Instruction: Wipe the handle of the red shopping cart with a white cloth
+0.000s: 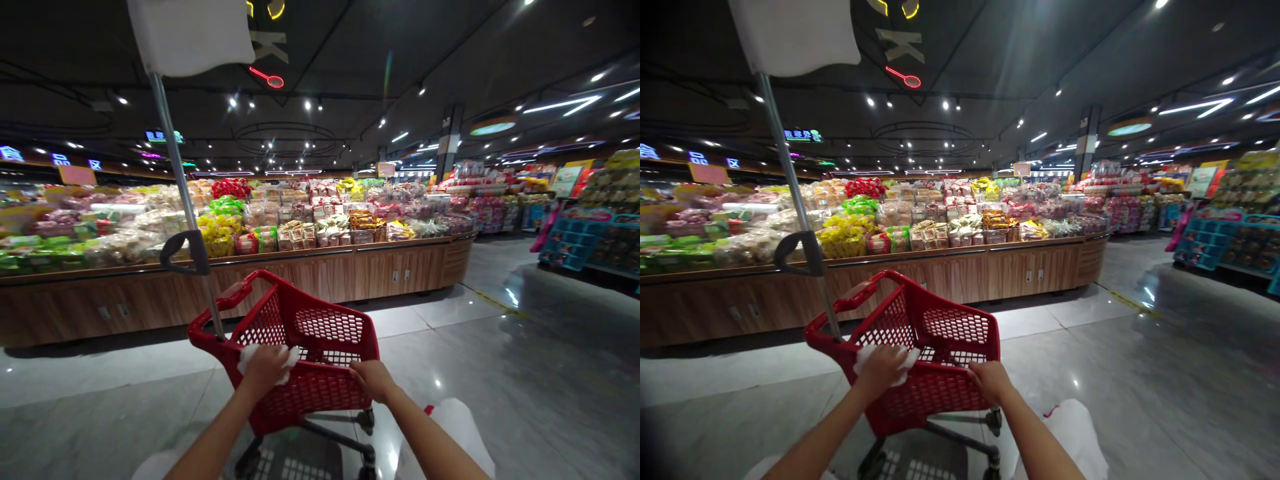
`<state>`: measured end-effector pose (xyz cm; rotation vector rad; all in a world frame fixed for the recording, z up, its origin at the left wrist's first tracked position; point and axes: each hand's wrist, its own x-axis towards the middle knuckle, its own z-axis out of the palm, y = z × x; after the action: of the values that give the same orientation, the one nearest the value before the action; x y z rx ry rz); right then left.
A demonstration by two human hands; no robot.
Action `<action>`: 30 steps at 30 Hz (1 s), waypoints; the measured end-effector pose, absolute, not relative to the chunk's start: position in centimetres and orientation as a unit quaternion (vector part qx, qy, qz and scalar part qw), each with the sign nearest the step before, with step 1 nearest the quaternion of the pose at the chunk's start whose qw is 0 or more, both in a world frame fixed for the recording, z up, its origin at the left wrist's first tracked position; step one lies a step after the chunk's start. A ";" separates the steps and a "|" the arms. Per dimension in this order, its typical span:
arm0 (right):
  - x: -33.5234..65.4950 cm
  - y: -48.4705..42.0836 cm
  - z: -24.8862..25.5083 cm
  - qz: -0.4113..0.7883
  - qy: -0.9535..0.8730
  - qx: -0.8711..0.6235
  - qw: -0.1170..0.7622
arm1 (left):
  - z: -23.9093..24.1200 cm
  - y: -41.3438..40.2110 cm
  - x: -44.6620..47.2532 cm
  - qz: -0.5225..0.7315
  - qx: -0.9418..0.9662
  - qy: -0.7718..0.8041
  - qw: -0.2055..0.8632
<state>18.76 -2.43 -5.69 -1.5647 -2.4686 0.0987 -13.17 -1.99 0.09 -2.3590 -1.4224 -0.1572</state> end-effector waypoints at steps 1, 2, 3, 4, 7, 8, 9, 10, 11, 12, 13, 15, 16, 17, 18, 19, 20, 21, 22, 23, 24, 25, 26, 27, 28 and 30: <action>18.8 -2.3 -5.7 0.034 -0.838 -0.533 0.111 | 1.0 -2.0 -15.5 -0.061 -0.828 -0.513 0.217; 18.9 -2.2 -5.8 0.035 -0.838 -0.533 0.114 | 1.8 -2.0 -17.4 -0.065 -0.819 -0.515 0.245; 18.9 -2.2 -5.8 0.037 -0.837 -0.533 0.117 | 2.4 -2.1 -18.9 -0.070 -0.809 -0.519 0.268; 18.8 -2.2 -5.8 0.039 -0.836 -0.533 0.122 | 2.8 -2.1 -19.8 -0.076 -0.798 -0.525 0.286; 18.7 -2.5 -5.8 0.042 -0.833 -0.536 0.134 | 2.1 -2.3 -18.9 -0.099 -0.777 -0.547 0.297; 18.6 -2.6 -5.8 0.042 -0.832 -0.536 0.137 | 1.3 -2.3 -17.6 -0.108 -0.777 -0.551 0.284; 18.5 -2.8 -5.8 0.041 -0.831 -0.537 0.139 | 0.3 -2.4 -15.8 -0.115 -0.782 -0.552 0.264; 18.4 -2.9 -5.8 0.039 -0.830 -0.539 0.140 | -0.7 -2.4 -13.7 -0.121 -0.791 -0.549 0.240; 18.4 -3.0 -5.9 0.038 -0.829 -0.540 0.142 | -1.8 -2.5 -11.4 -0.122 -0.805 -0.542 0.209; 18.3 -3.2 -6.0 0.037 -0.828 -0.541 0.143 | -2.8 -2.5 -8.8 -0.123 -0.815 -0.538 0.178; 18.3 -3.3 -6.1 0.038 -0.828 -0.541 0.145 | -3.8 -2.6 -6.2 -0.119 -0.824 -0.532 0.152; 18.3 -3.4 -6.2 0.044 -0.830 -0.535 0.152 | -5.4 -2.8 -1.5 -0.109 -0.836 -0.526 0.111; 18.3 -3.5 -6.2 0.048 -0.831 -0.531 0.155 | -5.9 -2.9 0.4 -0.108 -0.839 -0.524 0.098; 18.4 -3.5 -6.2 0.052 -0.833 -0.528 0.156 | -6.2 -3.0 1.8 -0.108 -0.839 -0.525 0.089; 18.5 -3.4 -6.1 0.057 -0.834 -0.526 0.155 | -6.2 -3.0 2.6 -0.107 -0.842 -0.521 0.084; 18.6 -3.4 -6.1 0.062 -0.836 -0.524 0.152 | -6.1 -3.0 2.7 -0.102 -0.848 -0.514 0.082; 18.8 -3.3 -6.0 0.067 -0.836 -0.524 0.148 | -5.7 -2.9 2.2 -0.093 -0.855 -0.503 0.083; 18.9 -3.2 -5.9 0.070 -0.836 -0.525 0.142 | -5.2 -2.7 1.1 -0.082 -0.863 -0.491 0.087; 19.1 -3.0 -5.9 0.072 -0.836 -0.526 0.138 | -4.6 -2.5 -0.5 -0.071 -0.869 -0.481 0.095; 19.3 -2.8 -5.8 0.073 -0.836 -0.526 0.136 | -3.8 -2.2 -2.6 -0.061 -0.871 -0.476 0.107; 19.4 -2.6 -5.8 0.071 -0.836 -0.527 0.134 | -3.0 -2.0 -5.0 -0.059 -0.867 -0.480 0.123; 19.5 -2.4 -5.8 0.069 -0.837 -0.526 0.134 | -2.0 -1.8 -7.6 -0.058 -0.859 -0.488 0.144; 19.7 -2.2 -5.9 0.067 -0.838 -0.525 0.133 | -1.1 -1.6 -10.2 -0.059 -0.850 -0.496 0.169; 19.8 -1.9 -5.9 0.065 -0.840 -0.523 0.132 | -0.1 -1.4 -12.7 -0.062 -0.844 -0.497 0.192; 19.9 -1.6 -6.0 0.064 -0.842 -0.519 0.130 | 0.8 -1.2 -15.1 -0.068 -0.839 -0.497 0.213; 20.1 -0.9 -6.1 0.059 -0.849 -0.510 0.128 | 2.3 -0.9 -19.1 -0.082 -0.836 -0.486 0.240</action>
<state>20.15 -0.93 -6.11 -1.4837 -2.4690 0.1709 -19.11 -0.95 2.31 -2.2887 -1.3302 -0.2243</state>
